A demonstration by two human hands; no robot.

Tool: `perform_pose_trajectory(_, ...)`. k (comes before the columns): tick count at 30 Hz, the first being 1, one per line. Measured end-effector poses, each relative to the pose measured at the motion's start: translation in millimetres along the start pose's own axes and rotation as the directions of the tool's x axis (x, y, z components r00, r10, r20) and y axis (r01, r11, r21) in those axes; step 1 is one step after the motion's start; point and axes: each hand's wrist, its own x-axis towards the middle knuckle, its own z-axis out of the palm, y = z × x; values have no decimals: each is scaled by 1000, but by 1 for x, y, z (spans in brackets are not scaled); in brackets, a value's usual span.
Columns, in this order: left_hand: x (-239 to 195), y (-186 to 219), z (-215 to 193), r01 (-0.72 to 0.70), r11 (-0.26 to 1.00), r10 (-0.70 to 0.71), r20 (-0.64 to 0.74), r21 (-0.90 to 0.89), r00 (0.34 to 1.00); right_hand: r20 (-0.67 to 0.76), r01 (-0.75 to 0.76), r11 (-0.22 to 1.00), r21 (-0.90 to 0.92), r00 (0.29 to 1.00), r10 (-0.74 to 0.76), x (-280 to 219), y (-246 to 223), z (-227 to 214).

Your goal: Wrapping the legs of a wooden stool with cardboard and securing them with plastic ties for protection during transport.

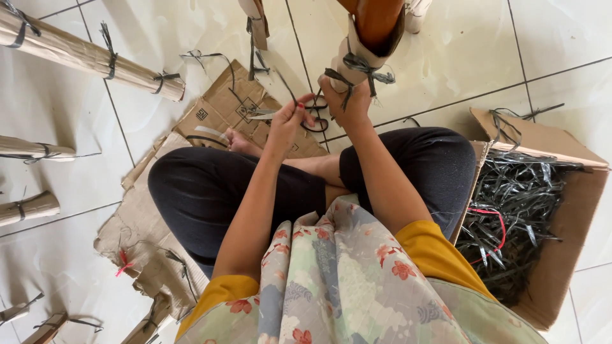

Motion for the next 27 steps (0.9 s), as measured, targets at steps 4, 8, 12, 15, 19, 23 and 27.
perform_pose_trajectory(4,12,-24,-15,-13,999,10,70,36,998,41,-70,996,46,997,69,-1,-1,0)
perform_pose_trajectory(8,9,-2,-22,53,999,-54,63,14,997,-41,54,996,-76,998,-57,3,-4,4)
perform_pose_trajectory(12,4,2,-25,58,997,-65,132,58,989,-51,76,990,-114,995,-83,2,-5,5)
perform_pose_trajectory(15,-6,14,-2,284,948,-298,90,146,950,-6,-7,996,-93,1000,7,-1,-7,2)
perform_pose_trajectory(19,-16,-22,32,155,964,-177,87,214,980,24,-89,980,-179,995,95,-7,0,2)
perform_pose_trajectory(23,-11,-62,58,-37,968,26,48,248,998,150,-117,992,-36,981,121,-5,-12,-13)
perform_pose_trajectory(27,2,-87,78,-268,604,283,113,751,952,268,-188,973,-138,938,219,-19,2,-23)
